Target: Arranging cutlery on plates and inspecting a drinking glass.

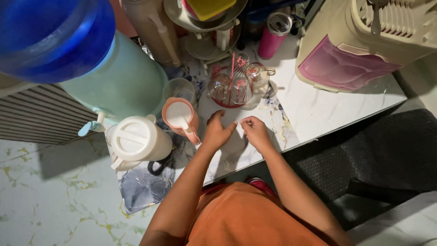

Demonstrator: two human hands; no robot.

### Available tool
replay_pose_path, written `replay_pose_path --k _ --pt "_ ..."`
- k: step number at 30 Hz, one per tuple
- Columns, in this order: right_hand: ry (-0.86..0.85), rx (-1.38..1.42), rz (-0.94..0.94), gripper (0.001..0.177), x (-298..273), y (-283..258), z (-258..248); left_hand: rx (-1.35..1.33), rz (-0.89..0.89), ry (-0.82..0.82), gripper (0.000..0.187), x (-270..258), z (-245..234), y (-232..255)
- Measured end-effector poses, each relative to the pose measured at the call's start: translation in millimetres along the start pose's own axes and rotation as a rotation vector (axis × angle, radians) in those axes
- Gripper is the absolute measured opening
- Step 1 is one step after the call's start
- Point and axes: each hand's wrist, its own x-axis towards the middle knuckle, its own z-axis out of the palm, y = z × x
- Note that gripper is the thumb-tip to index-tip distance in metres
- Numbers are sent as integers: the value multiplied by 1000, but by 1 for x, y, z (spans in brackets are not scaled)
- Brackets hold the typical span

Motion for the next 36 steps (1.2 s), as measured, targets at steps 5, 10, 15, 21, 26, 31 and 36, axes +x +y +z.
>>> replay_pose_path --k 5,10,15,21,26,31,36 --pt "13 5 -4 19 8 4 -4 10 -31 -18 73 7 3 5" --pt "-18 0 18 20 18 11 -14 30 -61 20 76 13 14 1" --pt "-49 11 -10 20 32 12 -23 40 -61 87 76 18 24 0" --pt "-75 -79 -39 21 37 -10 -32 62 -69 165 64 17 28 8" --pt "-53 -48 -128 18 51 -5 -36 46 -100 251 59 13 22 27" --pt "55 -103 -306 14 58 -20 -42 51 60 352 53 12 18 39" --pt "140 56 -462 6 68 -37 -45 112 193 449 52 19 8 59"
